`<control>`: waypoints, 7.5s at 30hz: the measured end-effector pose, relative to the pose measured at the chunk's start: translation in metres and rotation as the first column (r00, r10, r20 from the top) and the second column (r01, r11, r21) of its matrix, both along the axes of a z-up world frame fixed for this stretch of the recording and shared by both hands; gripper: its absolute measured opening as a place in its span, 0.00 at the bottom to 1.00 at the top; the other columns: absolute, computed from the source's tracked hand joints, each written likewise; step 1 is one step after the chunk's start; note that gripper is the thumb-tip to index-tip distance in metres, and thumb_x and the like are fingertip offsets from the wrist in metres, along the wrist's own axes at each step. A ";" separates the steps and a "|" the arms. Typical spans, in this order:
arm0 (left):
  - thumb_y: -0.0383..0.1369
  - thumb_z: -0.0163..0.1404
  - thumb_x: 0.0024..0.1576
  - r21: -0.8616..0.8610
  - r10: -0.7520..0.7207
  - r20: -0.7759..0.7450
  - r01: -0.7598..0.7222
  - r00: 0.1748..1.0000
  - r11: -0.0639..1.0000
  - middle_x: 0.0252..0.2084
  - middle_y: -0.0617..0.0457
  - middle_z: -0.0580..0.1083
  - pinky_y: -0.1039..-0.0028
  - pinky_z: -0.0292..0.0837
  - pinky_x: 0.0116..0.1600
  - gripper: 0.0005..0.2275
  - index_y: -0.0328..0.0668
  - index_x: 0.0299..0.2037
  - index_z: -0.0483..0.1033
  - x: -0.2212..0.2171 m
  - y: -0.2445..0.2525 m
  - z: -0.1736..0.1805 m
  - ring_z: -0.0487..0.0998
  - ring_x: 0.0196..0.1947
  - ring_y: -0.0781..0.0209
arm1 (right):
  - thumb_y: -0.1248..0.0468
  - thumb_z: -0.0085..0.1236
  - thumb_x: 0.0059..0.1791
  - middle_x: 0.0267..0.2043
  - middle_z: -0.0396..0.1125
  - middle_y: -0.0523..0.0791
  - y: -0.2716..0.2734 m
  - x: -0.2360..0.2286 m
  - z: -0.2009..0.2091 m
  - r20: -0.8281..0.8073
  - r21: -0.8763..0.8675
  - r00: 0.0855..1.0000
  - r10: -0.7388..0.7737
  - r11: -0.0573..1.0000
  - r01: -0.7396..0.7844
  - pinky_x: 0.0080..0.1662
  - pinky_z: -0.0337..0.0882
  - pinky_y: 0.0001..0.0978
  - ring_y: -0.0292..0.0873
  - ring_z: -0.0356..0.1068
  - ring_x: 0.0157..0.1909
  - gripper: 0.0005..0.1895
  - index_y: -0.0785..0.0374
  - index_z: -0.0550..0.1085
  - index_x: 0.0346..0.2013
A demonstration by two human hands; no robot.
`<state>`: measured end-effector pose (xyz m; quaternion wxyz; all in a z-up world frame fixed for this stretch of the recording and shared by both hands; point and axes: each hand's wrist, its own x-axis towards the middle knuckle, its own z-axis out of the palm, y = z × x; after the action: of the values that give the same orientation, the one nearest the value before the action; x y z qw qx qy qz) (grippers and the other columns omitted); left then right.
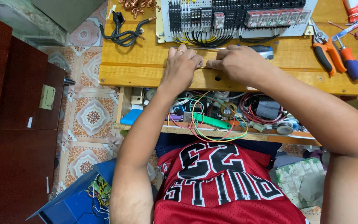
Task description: Wiring an electrical control panel by stripping wires and connecting them to terminals
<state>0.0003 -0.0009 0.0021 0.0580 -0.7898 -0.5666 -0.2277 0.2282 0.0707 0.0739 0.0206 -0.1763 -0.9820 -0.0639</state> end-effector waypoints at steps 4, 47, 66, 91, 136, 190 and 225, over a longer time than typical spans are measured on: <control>0.37 0.48 0.62 -0.010 0.000 -0.004 0.000 1.000 1.000 0.31 0.61 0.64 0.63 0.56 0.46 0.05 0.61 0.33 0.70 0.000 -0.002 0.004 0.66 0.41 0.57 | 0.56 0.55 0.52 0.41 0.75 0.42 -0.001 0.002 0.000 -0.014 0.001 1.000 0.000 1.000 0.001 0.40 0.76 0.38 0.48 0.76 0.41 0.12 0.43 0.83 0.47; 0.39 0.54 0.59 -0.089 -0.164 0.217 0.187 0.962 0.978 0.36 0.52 0.68 0.57 0.70 0.47 0.09 0.46 0.43 0.74 -0.003 -0.011 0.009 0.74 0.41 0.42 | 0.54 0.57 0.49 0.34 0.71 0.44 -0.015 -0.006 0.021 -0.021 -0.141 0.996 -0.088 0.986 0.084 0.35 0.75 0.44 0.53 0.75 0.38 0.09 0.49 0.82 0.37; 0.40 0.46 0.62 0.144 -0.001 -0.004 0.001 1.000 0.990 0.29 0.60 0.64 0.66 0.60 0.41 0.04 0.60 0.35 0.71 0.005 -0.001 -0.007 0.68 0.37 0.56 | 0.55 0.57 0.50 0.37 0.72 0.44 -0.018 -0.009 0.003 0.016 -0.090 0.990 -0.138 0.986 0.139 0.34 0.78 0.43 0.53 0.76 0.40 0.09 0.51 0.82 0.40; 0.41 0.46 0.62 0.096 -0.011 0.054 0.006 0.998 0.995 0.30 0.60 0.63 0.67 0.59 0.41 0.06 0.60 0.33 0.71 0.003 0.003 -0.010 0.66 0.38 0.57 | 0.55 0.53 0.51 0.38 0.70 0.42 -0.041 0.003 -0.006 -0.092 0.247 0.991 -0.101 0.961 0.121 0.37 0.70 0.35 0.47 0.72 0.39 0.14 0.44 0.81 0.49; 0.37 0.46 0.64 -0.001 -0.064 0.106 0.064 0.992 0.998 0.31 0.57 0.65 0.64 0.64 0.47 0.06 0.57 0.34 0.73 -0.013 0.001 0.003 0.70 0.41 0.52 | 0.53 0.57 0.48 0.38 0.71 0.41 -0.011 0.030 -0.015 -0.125 0.087 0.989 -0.081 0.992 0.093 0.36 0.75 0.38 0.48 0.74 0.37 0.14 0.45 0.81 0.47; 0.21 0.56 0.60 0.324 -0.231 0.943 0.500 -0.240 0.803 0.35 0.42 0.72 0.72 0.76 0.28 0.02 0.28 0.38 0.78 0.090 0.005 0.037 0.77 0.29 0.61 | 0.74 0.65 0.49 0.30 0.75 0.53 -0.068 0.031 0.000 -0.516 -0.796 0.292 -0.805 0.325 -0.511 0.34 0.80 0.28 0.37 0.77 0.30 0.09 0.75 0.75 0.41; 0.25 0.53 0.62 0.142 -0.067 0.985 0.541 -0.158 0.829 0.23 0.45 0.71 0.82 0.62 0.16 0.06 0.26 0.42 0.74 0.092 -0.018 0.046 0.67 0.11 0.69 | 0.71 0.56 0.57 0.35 0.66 0.50 -0.049 0.046 0.007 -0.696 -0.688 0.327 -0.639 0.464 -0.558 0.40 0.72 0.26 0.36 0.67 0.36 0.07 0.71 0.71 0.35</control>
<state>0.0928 -0.0192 0.0480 -0.5571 -0.4782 -0.2440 -0.6336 0.2738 0.0219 0.0805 0.4889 -0.1902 -0.6336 0.5687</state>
